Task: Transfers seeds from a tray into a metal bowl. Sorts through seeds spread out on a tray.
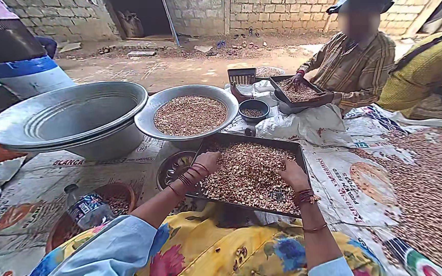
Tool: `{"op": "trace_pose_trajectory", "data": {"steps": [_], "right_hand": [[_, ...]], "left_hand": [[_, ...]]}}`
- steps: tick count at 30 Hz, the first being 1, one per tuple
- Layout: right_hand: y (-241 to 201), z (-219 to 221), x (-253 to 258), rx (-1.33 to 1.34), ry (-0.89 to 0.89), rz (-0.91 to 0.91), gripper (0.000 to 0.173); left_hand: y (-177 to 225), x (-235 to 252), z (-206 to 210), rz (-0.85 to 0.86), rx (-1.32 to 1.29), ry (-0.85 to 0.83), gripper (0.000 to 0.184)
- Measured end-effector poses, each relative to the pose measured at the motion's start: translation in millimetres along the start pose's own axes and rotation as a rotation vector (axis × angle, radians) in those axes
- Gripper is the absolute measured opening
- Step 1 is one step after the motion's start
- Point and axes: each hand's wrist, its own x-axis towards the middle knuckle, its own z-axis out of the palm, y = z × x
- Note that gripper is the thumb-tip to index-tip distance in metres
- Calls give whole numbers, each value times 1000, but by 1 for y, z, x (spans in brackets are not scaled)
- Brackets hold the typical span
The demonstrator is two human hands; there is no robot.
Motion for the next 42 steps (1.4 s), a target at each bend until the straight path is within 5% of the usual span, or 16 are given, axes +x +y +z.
{"op": "trace_pose_trajectory", "data": {"steps": [5,8,13,16,19,23,35,42], "right_hand": [[-45,31,-7,-28,-149,-102,86],[-78,46,-17,99,-222,-276,72],[-79,42,-14,534,-80,-713,46],[-57,15,-14,590,51,-634,32],[-20,-14,-4,286,258,-367,22],[5,-25,6,-78,167,-39,24],[-8,-1,22,-304,50,11,31],[-7,0,19,-321,14,61,30]], "left_hand": [[11,11,36,13,-66,-120,67],[37,10,48,18,-345,-124,73],[43,2,51,-164,-1298,21,34],[40,-6,22,-138,-1433,133,32],[30,-16,-7,-22,-1341,236,37],[14,-23,-30,171,-1013,309,41],[13,-36,-22,229,-450,289,29],[10,-29,-8,249,-338,237,28]]}}
